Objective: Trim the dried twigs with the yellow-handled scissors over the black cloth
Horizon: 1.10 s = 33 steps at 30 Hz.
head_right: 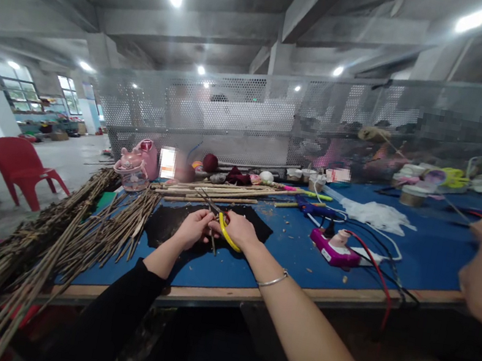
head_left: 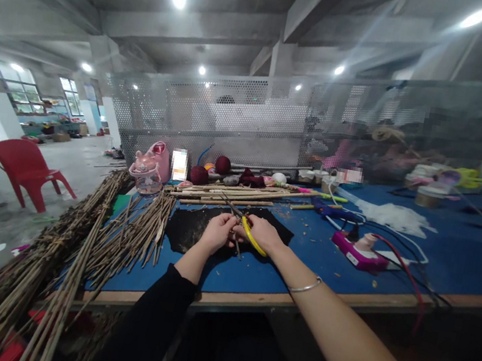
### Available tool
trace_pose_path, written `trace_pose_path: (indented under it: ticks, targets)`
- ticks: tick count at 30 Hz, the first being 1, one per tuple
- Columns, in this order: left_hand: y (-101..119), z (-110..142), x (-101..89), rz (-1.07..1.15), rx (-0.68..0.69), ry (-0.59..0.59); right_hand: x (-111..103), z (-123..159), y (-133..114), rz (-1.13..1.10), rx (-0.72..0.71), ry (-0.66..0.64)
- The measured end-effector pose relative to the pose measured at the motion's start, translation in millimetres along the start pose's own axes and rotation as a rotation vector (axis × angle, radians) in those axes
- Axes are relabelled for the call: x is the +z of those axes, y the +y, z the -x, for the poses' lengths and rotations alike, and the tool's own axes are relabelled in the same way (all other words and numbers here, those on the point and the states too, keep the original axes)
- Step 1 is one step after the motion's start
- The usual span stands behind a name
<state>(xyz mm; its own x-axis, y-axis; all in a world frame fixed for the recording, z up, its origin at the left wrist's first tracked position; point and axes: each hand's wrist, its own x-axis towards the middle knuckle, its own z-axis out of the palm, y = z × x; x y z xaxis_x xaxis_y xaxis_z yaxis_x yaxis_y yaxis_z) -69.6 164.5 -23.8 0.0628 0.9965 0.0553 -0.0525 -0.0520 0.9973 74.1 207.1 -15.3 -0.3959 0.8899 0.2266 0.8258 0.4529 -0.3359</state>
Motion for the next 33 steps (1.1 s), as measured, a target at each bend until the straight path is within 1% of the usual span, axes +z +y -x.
trace_pose_path:
  ticks: [7, 10, 13, 15, 20, 25, 29, 33]
  targets:
    - [2.3, 1.0, -0.1, -0.014, -0.009, 0.023, -4.6, 0.8, -2.1, 0.005, 0.033, -0.041]
    - [2.1, 0.4, -0.5, -0.032, -0.005, 0.088, -3.7, 0.8, -2.3, 0.073, 0.015, -0.023]
    - [-0.2, -1.5, -1.8, -0.064, 0.032, 0.141, -1.9, 1.8, -2.3, 0.109, -0.009, -0.012]
    - [-1.4, -2.1, -2.3, -0.093, 0.043, 0.143, -1.1, 2.9, -2.4, 0.083, -0.027, -0.021]
    - [-1.8, -1.5, -1.7, -0.127, 0.039, 0.138, -1.1, 4.3, -3.4, 0.069, -0.068, 0.029]
    - [-3.6, -2.8, -2.9, -0.147, 0.073, 0.147, -3.0, 3.7, -3.8, 0.080, -0.019, -0.044]
    - [-4.5, -3.8, -4.3, -0.139, 0.074, 0.162, -4.0, 2.7, -3.7, 0.110, -0.016, -0.017]
    - [-3.6, -3.6, -4.8, -0.132, 0.072, 0.189, -4.4, 2.0, -3.5, 0.087, -0.005, -0.030]
